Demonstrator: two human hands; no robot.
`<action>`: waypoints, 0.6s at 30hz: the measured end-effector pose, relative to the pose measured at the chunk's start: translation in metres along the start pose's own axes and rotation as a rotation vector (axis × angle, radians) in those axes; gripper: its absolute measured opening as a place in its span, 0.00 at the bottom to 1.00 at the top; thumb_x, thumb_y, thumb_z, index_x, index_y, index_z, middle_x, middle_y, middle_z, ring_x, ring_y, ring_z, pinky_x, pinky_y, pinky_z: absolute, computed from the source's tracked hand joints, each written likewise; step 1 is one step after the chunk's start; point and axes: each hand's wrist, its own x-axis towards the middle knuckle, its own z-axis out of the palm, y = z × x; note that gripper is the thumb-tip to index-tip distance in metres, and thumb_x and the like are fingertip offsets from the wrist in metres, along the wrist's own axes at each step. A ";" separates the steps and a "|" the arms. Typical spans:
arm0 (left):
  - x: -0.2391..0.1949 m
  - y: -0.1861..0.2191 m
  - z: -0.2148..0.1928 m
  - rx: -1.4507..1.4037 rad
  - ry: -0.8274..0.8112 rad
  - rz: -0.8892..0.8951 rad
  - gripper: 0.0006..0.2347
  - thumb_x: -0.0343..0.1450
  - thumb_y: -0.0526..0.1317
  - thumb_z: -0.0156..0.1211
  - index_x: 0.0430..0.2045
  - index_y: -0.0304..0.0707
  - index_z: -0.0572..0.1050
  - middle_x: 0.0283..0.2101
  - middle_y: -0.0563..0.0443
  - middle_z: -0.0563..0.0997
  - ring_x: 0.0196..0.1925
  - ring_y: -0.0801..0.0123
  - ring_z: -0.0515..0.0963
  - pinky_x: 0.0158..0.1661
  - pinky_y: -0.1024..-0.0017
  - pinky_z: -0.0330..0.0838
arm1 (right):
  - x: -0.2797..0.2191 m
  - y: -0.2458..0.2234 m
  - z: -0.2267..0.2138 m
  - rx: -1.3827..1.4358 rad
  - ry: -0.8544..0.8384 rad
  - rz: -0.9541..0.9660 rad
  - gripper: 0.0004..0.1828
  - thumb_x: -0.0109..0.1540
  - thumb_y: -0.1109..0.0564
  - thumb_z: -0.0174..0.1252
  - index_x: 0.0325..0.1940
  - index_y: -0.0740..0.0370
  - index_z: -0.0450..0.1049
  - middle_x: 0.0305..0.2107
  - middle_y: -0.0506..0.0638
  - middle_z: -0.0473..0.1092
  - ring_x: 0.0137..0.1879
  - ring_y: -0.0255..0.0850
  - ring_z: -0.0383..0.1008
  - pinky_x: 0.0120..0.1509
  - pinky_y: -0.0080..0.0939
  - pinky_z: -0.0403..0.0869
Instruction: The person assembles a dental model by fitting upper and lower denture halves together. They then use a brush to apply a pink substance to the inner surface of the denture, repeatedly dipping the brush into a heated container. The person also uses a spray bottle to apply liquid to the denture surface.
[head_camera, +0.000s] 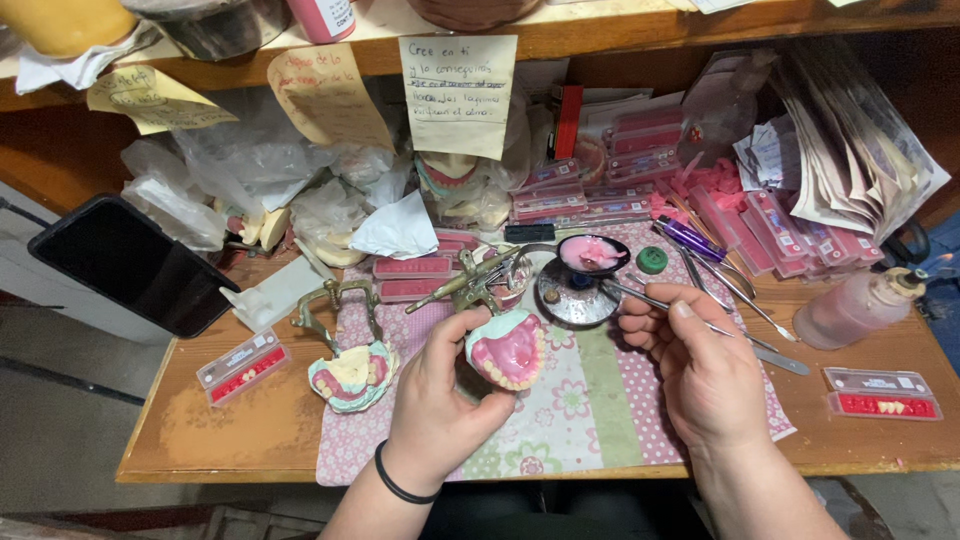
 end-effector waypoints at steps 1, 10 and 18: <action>0.000 -0.001 0.000 0.001 0.001 -0.002 0.32 0.55 0.39 0.71 0.57 0.40 0.69 0.57 0.50 0.82 0.53 0.61 0.85 0.53 0.69 0.76 | -0.001 -0.002 0.002 0.000 -0.001 0.002 0.17 0.69 0.57 0.49 0.56 0.74 0.70 0.44 0.73 0.76 0.44 0.55 0.77 0.51 0.46 0.76; 0.000 -0.001 -0.001 -0.003 -0.014 -0.021 0.32 0.55 0.39 0.71 0.57 0.42 0.69 0.57 0.50 0.82 0.56 0.59 0.85 0.54 0.67 0.77 | 0.000 0.001 0.001 -0.040 0.030 0.015 0.18 0.69 0.56 0.49 0.57 0.72 0.71 0.45 0.71 0.76 0.46 0.54 0.78 0.53 0.46 0.77; -0.001 0.001 -0.003 -0.054 0.008 0.003 0.31 0.56 0.38 0.73 0.56 0.41 0.70 0.56 0.50 0.82 0.58 0.61 0.84 0.57 0.68 0.77 | 0.000 0.004 -0.002 -0.033 0.010 0.003 0.16 0.70 0.56 0.49 0.57 0.70 0.70 0.44 0.69 0.76 0.46 0.54 0.78 0.53 0.46 0.77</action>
